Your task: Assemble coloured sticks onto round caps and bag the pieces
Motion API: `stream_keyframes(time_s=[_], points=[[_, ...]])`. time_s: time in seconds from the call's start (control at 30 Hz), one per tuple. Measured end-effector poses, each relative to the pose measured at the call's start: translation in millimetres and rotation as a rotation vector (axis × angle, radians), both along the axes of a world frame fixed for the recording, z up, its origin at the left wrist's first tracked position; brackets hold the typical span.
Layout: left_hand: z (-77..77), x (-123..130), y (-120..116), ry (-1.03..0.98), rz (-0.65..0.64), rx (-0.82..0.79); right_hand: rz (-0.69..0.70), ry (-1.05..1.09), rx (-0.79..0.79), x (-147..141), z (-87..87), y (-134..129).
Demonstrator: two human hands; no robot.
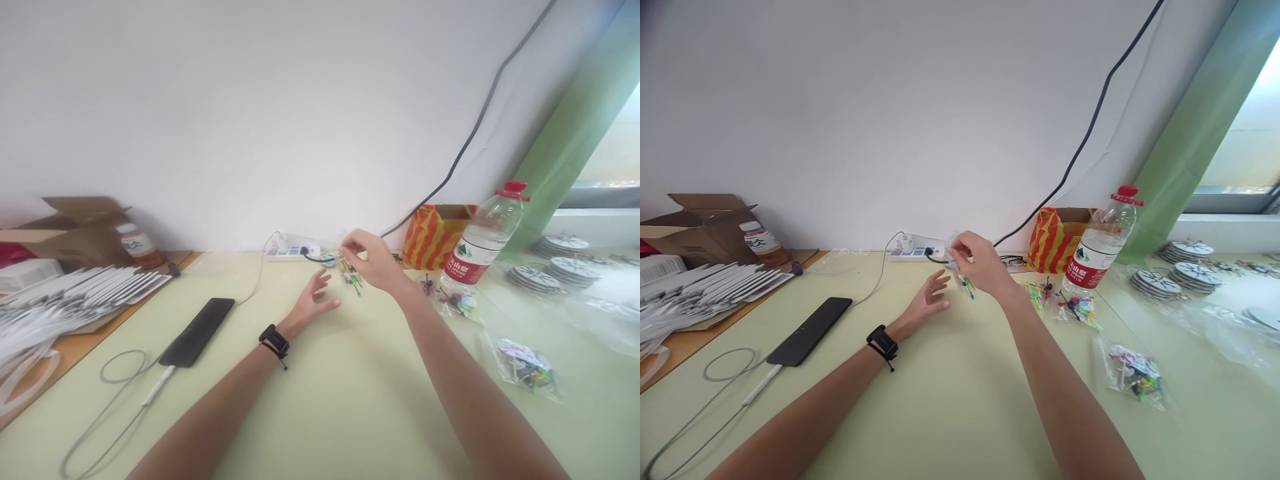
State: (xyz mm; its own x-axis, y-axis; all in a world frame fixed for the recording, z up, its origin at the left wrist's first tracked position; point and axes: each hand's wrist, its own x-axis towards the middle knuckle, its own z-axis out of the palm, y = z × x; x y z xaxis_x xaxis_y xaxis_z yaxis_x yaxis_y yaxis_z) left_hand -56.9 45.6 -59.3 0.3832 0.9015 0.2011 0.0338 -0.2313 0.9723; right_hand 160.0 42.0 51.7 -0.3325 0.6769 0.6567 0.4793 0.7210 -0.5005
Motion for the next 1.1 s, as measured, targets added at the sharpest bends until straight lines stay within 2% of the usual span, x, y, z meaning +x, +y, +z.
stream_keyframes(time_s=[0.1, 0.2, 0.3, 0.43, 0.53, 0.67, 0.73, 0.8, 0.9, 1.0, 1.1], points=[[-3.2, -0.3, 2.7, -0.033, -0.006, -0.013, 0.031, -0.053, -0.018, -0.1, -2.0, 1.4], [-7.4, 3.1, 6.6, -0.152, 0.01, -0.049, -0.054, 0.026, 0.071, 0.9, -4.2, 3.7], [-8.4, 5.7, 10.0, -0.227, 0.023, -0.132, -0.017, -0.034, 0.033, -0.5, -5.9, 4.9], [-3.6, 4.3, 11.2, -0.183, 0.06, -0.184, -0.021, 0.036, 0.035, -3.9, -4.5, 2.7], [0.7, 4.1, 8.8, -0.178, 0.058, -0.202, -0.002, -0.008, 0.011, -2.1, -1.0, -0.3], [4.5, 6.4, 4.1, -0.212, 0.069, -0.233, -0.091, 0.042, 0.089, 2.5, 2.7, -2.7], [6.7, 5.5, 2.8, -0.268, 0.025, -0.308, -0.06, 0.028, 0.045, 1.5, 2.7, -3.7], [9.5, 2.1, 3.0, -0.334, -0.049, -0.383, 0.044, -0.044, -0.077, -2.5, 1.6, -5.5], [13.2, -5.2, 4.9, -0.374, -0.169, -0.391, 0.156, -0.096, -0.206, -10.9, -1.1, -8.9], [13.9, -8.4, 4.3, -0.334, -0.313, -0.377, 0.176, -0.091, -0.212, -15.3, -3.0, -9.2], [13.2, -4.2, -1.2, -0.219, -0.366, -0.286, 0.116, -0.072, -0.152, -13.1, -2.2, -6.2]])
